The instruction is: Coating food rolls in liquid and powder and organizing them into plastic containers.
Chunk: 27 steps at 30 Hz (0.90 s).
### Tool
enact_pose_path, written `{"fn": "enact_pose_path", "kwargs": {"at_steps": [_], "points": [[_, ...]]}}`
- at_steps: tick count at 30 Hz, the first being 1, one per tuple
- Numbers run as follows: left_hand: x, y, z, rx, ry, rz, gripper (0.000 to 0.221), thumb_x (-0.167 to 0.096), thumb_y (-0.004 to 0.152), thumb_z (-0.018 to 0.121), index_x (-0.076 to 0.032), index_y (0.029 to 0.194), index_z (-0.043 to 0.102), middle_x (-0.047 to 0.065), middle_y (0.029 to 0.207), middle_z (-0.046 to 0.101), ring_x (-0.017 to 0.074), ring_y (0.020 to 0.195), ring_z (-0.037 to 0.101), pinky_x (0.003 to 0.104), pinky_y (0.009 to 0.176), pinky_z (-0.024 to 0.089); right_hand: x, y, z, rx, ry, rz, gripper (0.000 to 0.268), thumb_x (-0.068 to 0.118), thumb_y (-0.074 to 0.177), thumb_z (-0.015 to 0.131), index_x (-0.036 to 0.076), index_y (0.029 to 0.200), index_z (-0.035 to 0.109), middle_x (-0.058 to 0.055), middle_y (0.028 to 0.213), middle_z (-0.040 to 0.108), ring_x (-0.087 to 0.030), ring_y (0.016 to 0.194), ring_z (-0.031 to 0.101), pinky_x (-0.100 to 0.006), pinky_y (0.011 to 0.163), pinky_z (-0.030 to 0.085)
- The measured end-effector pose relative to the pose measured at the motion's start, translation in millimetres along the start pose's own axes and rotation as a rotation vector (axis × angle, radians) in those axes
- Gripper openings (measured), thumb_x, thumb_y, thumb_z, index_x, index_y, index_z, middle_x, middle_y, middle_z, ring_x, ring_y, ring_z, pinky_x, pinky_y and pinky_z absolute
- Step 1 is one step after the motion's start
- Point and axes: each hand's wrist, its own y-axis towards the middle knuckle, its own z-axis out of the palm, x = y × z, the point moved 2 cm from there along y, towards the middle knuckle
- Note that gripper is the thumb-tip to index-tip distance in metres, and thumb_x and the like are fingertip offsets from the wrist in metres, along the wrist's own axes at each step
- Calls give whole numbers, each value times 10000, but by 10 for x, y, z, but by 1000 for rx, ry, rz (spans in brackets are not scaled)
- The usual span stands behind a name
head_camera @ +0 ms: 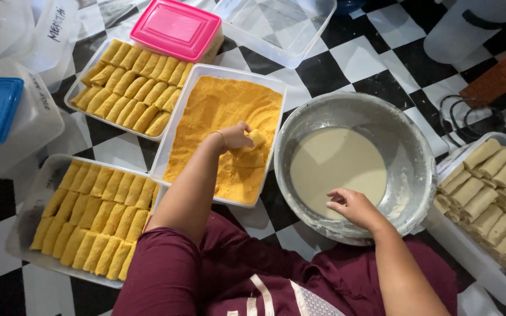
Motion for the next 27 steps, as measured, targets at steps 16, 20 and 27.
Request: {"fn": "enact_pose_path", "kwargs": {"at_steps": [16,20,27], "points": [[307,-1113,439,-541,-465,587,646,-87,742,834,-82,1355,630,195,1141,705,311,1120,654,454,994,526,-47,12,74,0,-54,-16,452,359,891,746,163,1297,720,-137,1162,800,-323,1138,733,-433,1002,578],[477,-1086,497,-605,-300,581,543,-154,717,814,-252,1241,714,90,1067,762,313,1074,712,437,934,564,-211,114,158,1,-118,-23,465,409,890,748,194,1302,728,-105,1147,810,-302,1139,735,-424,1003,578],[471,-1144,277,-792,-465,545,613,-229,715,848,-189,1271,593,150,1124,727,388,1109,688,518,959,537,-369,157,162,17,-161,-39,458,426,907,736,231,1322,736,-109,1183,808,-314,1176,717,-457,1045,543]]}}
